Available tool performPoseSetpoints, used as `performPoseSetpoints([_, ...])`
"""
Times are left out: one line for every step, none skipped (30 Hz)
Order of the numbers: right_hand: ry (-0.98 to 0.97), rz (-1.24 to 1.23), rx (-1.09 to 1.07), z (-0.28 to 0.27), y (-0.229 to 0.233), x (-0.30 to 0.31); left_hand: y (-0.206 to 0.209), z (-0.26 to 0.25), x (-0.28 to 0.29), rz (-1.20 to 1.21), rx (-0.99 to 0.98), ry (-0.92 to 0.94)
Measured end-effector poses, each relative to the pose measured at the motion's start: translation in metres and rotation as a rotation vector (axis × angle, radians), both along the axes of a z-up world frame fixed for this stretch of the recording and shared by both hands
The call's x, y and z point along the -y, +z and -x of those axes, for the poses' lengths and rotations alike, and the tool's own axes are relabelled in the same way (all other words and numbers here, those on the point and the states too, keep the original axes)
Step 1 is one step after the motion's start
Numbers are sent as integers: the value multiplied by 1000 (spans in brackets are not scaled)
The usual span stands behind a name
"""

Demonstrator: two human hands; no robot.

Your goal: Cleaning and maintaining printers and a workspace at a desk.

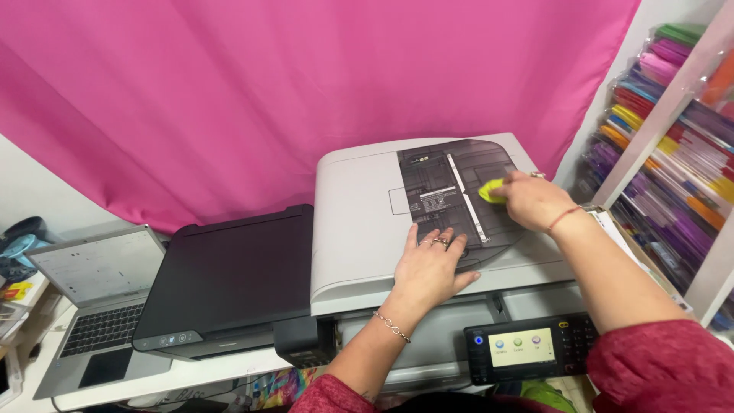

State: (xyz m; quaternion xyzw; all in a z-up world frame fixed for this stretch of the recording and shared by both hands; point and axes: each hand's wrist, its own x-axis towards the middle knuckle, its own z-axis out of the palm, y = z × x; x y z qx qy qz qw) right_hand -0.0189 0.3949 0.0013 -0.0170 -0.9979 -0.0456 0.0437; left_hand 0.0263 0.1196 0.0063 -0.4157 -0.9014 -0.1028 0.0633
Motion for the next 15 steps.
performPoseSetpoints([-2, -1, 5, 15, -17, -8, -15, 3, -5, -1, 5, -2])
performPoseSetpoints([-9, 15, -121, 31, -32, -16, -30, 6, -10, -86, -99, -2])
performPoseSetpoints([-16, 31, -246, 47, -47, -23, -44, 10, -15, -172, -203, -1])
performPoseSetpoints([-17, 32, -248, 50, -56, -40, -51, 11, -18, -171, -205, -2])
performPoseSetpoints([-147, 182, -239, 54, -66, -57, -58, 12, -20, -230, -296, 3])
performPoseSetpoints([-280, 332, -230, 57, -76, -74, -65, 14, -23, -289, -388, 6])
performPoseSetpoints([-282, 334, -232, 40, -69, -71, -66, 14, -24, -288, -389, 3])
performPoseSetpoints([-310, 574, -219, 22, -64, -68, -67, 13, -25, -325, -435, -3])
performPoseSetpoints([-334, 816, -203, 4, -59, -64, -69, 12, -26, -363, -481, -8])
performPoseSetpoints([-338, 816, -202, -6, -60, -60, -67, 10, -27, -363, -478, -11])
performPoseSetpoints([-333, 852, -205, -16, -60, -56, -64, 9, -28, -381, -475, -15])
performPoseSetpoints([-322, 888, -210, -23, -59, -52, -61, 8, -28, -401, -476, -17])
performPoseSetpoints([-321, 888, -211, -23, -51, -50, -56, 9, -28, -402, -477, -17])
performPoseSetpoints([-308, 944, -219, -22, -45, -48, -51, 11, -27, -428, -478, -22])
performPoseSetpoints([-294, 1001, -228, -22, -38, -46, -46, 13, -27, -455, -480, -27])
